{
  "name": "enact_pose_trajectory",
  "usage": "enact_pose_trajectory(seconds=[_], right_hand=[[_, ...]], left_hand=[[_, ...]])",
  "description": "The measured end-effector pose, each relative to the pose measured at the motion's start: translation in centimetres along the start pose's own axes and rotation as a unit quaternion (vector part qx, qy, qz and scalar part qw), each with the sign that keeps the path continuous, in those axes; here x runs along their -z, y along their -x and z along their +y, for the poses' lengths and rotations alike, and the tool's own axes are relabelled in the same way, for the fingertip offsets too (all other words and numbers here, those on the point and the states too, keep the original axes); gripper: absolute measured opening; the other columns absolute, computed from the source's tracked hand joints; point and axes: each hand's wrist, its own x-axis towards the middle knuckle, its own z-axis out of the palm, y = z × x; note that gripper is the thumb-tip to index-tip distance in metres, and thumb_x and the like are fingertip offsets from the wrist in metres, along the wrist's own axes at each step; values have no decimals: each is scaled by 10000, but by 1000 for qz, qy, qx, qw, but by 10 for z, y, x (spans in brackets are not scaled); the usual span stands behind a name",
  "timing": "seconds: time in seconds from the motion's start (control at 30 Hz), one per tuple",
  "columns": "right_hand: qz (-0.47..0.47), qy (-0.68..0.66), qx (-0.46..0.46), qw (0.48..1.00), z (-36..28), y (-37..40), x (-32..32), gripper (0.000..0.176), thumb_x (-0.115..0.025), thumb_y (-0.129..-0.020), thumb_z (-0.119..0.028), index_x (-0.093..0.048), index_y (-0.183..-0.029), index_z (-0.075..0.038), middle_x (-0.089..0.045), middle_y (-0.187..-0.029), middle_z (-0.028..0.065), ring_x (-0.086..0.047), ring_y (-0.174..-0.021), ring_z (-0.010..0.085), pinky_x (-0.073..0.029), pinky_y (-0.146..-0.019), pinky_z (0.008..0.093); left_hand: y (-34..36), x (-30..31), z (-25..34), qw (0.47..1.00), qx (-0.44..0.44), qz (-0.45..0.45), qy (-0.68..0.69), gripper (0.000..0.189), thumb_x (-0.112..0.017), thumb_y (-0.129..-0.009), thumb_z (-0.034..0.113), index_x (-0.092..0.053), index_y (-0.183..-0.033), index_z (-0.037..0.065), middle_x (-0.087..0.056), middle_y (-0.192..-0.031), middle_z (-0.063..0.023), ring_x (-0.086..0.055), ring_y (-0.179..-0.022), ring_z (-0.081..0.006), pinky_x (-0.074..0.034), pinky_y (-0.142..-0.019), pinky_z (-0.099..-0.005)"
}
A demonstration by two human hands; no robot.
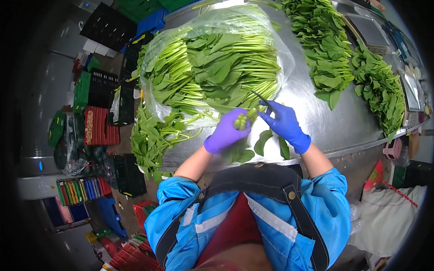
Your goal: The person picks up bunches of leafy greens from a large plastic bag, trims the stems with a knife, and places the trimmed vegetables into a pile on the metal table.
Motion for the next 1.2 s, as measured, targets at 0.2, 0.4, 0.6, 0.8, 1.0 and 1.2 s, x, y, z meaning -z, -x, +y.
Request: enact_pose_trajectory(seconds=[0.2, 0.4, 0.6, 0.8, 1.0, 1.2], right_hand=[[50, 115, 201, 972, 24, -6, -30, 491, -613, -740, -44, -551, -1214, -152, -628, -780, 97, -614, -668, 285, -488, -582, 376], [-1, 127, 129, 984, 52, -8, -35, 418, -598, -782, -81, -571, -1195, -134, -627, -761, 105, -616, -660, 284, -495, -592, 368], [-116, -271, -90, 951, -11, -4, -14, 313, -682, -824, -218, -645, -1091, -60, -582, -623, 6, -502, -517, 95, -424, -552, 237], [-61, -308, -151, 937, 11, -13, -19, 258, -698, -814, -227, -663, -935, -3, -601, -651, 14, -550, -552, 72, -412, -488, 223], [-84, -302, -130, 941, 5, -12, -29, 263, -689, -822, -205, -648, -903, 41, -657, -764, 79, -622, -699, 121, -483, -643, 249], [-111, -305, -105, 940, -13, -19, -29, 238, -658, -851, -231, -668, -896, 2, -641, -698, 42, -580, -601, 92, -459, -558, 226]], left_hand=[[5, 7, 7, 941, 172, -24, 291, 404, -672, -694, 9, -522, -1070, 8, -573, -802, -1, -540, -743, -63, -466, -700, -231], [14, 17, -2, 933, 130, -3, 335, 501, -718, -697, 21, -470, -1132, -10, -593, -879, -28, -594, -923, -137, -462, -845, -273], [13, 12, -8, 984, 89, -8, 155, 340, -691, -705, 27, -551, -1013, 2, -601, -910, -33, -576, -879, -92, -464, -795, -251], [20, 33, -27, 975, 184, 125, 21, 336, -695, -697, 58, -578, -1010, 24, -640, -982, -89, -588, -817, -96, -488, -739, -269], [17, 17, -13, 981, 26, 152, -121, 354, -749, -704, 113, -586, -1010, 38, -649, -917, -62, -595, -788, -102, -490, -717, -248], [-7, 21, 1, 937, 209, -23, 279, 224, -737, -734, 56, -551, -858, 50, -631, -819, -34, -606, -763, -109, -487, -696, -242]])
